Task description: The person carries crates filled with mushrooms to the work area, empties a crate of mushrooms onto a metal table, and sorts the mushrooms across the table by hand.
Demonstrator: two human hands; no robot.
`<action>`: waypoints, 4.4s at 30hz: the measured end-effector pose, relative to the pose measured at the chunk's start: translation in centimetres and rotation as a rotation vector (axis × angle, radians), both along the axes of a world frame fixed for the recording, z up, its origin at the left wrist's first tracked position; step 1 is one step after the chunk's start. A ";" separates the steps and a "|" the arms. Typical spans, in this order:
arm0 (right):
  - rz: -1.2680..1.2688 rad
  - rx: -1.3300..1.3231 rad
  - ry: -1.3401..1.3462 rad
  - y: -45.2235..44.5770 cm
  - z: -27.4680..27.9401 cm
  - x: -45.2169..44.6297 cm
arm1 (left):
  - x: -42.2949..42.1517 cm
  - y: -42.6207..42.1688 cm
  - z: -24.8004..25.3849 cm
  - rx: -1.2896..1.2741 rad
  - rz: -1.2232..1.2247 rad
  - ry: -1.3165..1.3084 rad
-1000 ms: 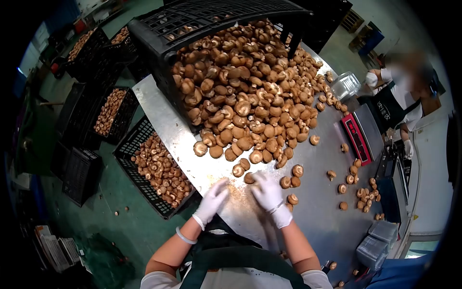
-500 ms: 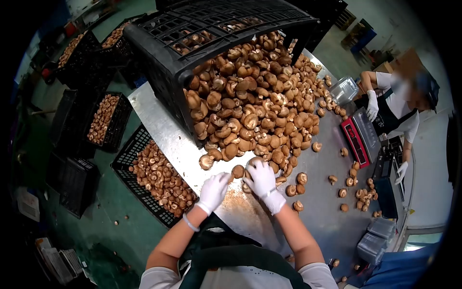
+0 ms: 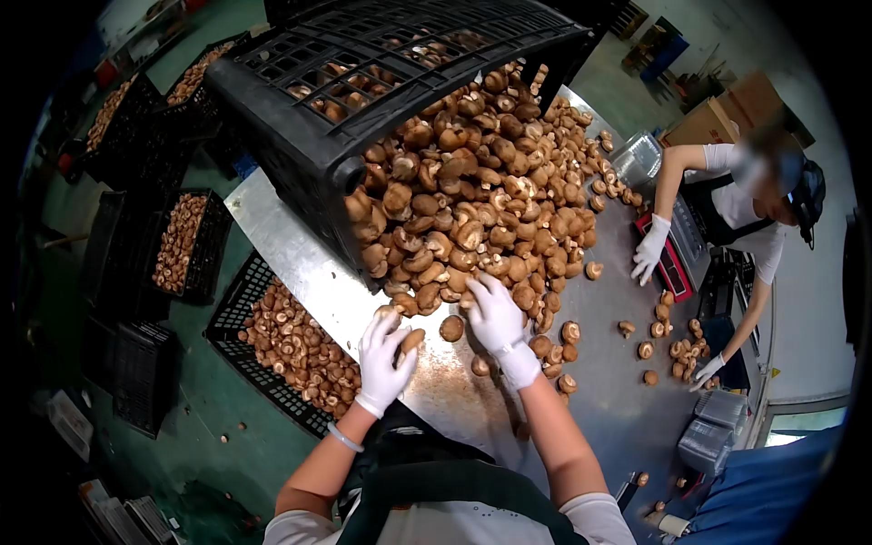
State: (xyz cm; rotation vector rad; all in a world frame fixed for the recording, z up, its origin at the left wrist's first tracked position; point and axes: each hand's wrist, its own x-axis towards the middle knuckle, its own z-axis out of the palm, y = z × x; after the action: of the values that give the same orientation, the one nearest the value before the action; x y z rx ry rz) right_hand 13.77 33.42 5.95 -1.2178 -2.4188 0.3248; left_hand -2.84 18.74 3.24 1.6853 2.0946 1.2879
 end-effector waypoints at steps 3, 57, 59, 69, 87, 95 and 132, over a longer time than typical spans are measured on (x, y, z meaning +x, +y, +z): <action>-0.057 -0.103 -0.230 0.6 0.4 -4.2 | -1.6 3.4 -3.3 0.116 -0.041 -0.264; 0.233 -0.110 -0.369 -10.1 -1.2 5.9 | -3.1 -2.4 -4.0 -0.137 -0.025 -1.995; 0.231 -0.106 -0.353 -9.3 -1.1 5.2 | -3.4 -1.5 -2.7 -0.134 0.021 -1.972; -0.076 -1.310 1.262 -7.2 -3.2 6.7 | -0.3 1.5 -1.2 -0.332 -0.310 -0.128; -0.202 -1.316 1.589 -10.9 -2.0 16.9 | 16.4 3.6 4.2 -0.349 -0.387 -1.260; -0.490 -1.235 1.972 -8.3 -1.3 24.0 | 29.8 9.3 3.1 -0.389 -0.489 -1.054; -0.208 -0.999 0.851 1.2 -0.9 6.7 | -1.8 -7.8 -0.7 -0.079 0.291 0.117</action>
State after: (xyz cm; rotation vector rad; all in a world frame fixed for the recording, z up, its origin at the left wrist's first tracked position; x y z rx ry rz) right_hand 20.47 34.60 5.09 -1.2579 -1.3345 1.7061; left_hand -4.64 10.98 2.52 1.4990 2.4985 1.1839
